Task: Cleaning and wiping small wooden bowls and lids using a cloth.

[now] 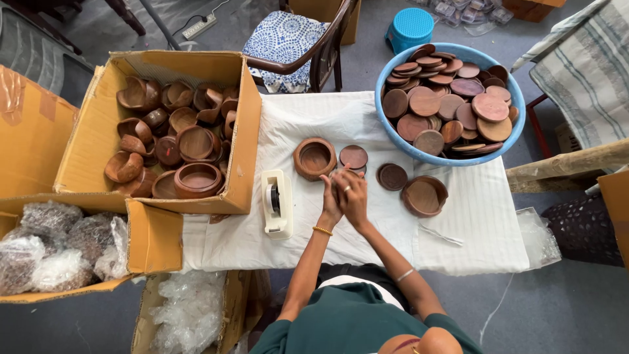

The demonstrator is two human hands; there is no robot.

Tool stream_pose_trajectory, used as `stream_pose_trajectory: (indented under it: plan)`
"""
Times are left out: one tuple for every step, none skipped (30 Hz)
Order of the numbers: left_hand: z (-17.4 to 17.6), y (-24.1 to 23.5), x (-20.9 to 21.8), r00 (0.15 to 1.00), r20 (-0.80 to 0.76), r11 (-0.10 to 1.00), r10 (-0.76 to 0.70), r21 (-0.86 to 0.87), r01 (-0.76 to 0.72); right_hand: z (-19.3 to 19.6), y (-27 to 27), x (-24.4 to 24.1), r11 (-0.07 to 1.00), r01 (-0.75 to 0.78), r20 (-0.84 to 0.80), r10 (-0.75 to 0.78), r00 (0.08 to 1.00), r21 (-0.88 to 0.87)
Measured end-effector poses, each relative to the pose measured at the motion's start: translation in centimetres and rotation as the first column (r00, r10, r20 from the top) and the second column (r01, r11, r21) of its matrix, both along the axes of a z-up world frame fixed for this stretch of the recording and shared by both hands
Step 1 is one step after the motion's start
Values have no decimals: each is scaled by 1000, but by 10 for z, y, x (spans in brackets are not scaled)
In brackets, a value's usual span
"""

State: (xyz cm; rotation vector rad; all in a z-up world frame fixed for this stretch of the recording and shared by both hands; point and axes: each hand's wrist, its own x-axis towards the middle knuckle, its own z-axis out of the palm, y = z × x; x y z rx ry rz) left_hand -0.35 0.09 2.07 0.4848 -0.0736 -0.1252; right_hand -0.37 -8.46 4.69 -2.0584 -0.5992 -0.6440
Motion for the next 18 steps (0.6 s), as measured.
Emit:
stream_pose_trajectory:
  plan:
    - [-6, 1, 1, 1000, -2, 1000, 2, 1, -2, 2, 0, 6, 1000, -2, -2, 2, 1000, 1]
    - [-12, 2, 2, 996, -77, 998, 35, 49, -32, 5, -1, 12, 996, 57, -1, -58, 998, -63]
    - [-19, 2, 3, 986, -150, 993, 71, 99, -57, 7, -2, 18, 985, 117, 4, -118, 993, -127]
    - [-15, 4, 5, 986, -151, 993, 72, 99, -58, 5, -2, 18, 985, 116, 2, -117, 993, -127]
    - [-12, 5, 7, 984, -135, 990, 118, 90, -106, 4, -3, 17, 993, 98, -32, -100, 994, -66]
    - [-8, 5, 8, 979, -118, 985, 163, 80, -155, 2, -5, 17, 997, 82, -65, -82, 995, -4]
    - [-5, 8, 11, 979, -119, 985, 163, 79, -154, 1, -4, 10, 997, 82, -65, -82, 994, -6]
    - [-2, 10, 13, 978, -81, 981, 193, 38, -191, 1, -3, 4, 999, 47, -122, -47, 991, -2]
    - [2, 11, 15, 974, -44, 975, 222, -5, -222, 0, -4, -3, 1000, 15, -179, -15, 984, 2]
    - [11, 10, 14, 975, -44, 976, 218, -8, -219, 4, -5, -11, 1000, 19, -179, -19, 984, -1]
    - [21, 11, 15, 980, -52, 981, 192, -33, -193, 9, -4, -18, 1000, -15, -226, 13, 974, -7]
    - [31, 11, 15, 985, -59, 984, 164, -58, -168, 14, -3, -24, 999, -49, -272, 44, 961, -12]
    - [22, 10, 16, 985, -58, 985, 161, -56, -164, 20, -3, -27, 999, -45, -272, 41, 961, -11]
    - [14, 8, 17, 993, -52, 990, 104, -95, -109, 28, -3, -31, 990, -139, -284, 129, 950, -15]
    - [6, 8, 20, 998, -40, 990, 48, -130, -53, 35, -2, -32, 973, -231, -292, 216, 932, -16]
    - [12, 6, 20, 998, -35, 991, 44, -126, -48, 35, -4, -24, 974, -227, -286, 214, 934, -13]
    - [17, 5, 15, 1000, -12, 989, 8, -145, -10, 33, -5, -18, 971, -231, -223, 214, 951, -53]
    - [22, 3, 11, 1000, 11, 986, -28, -163, 30, 32, -6, -12, 968, -233, -159, 216, 963, -92]
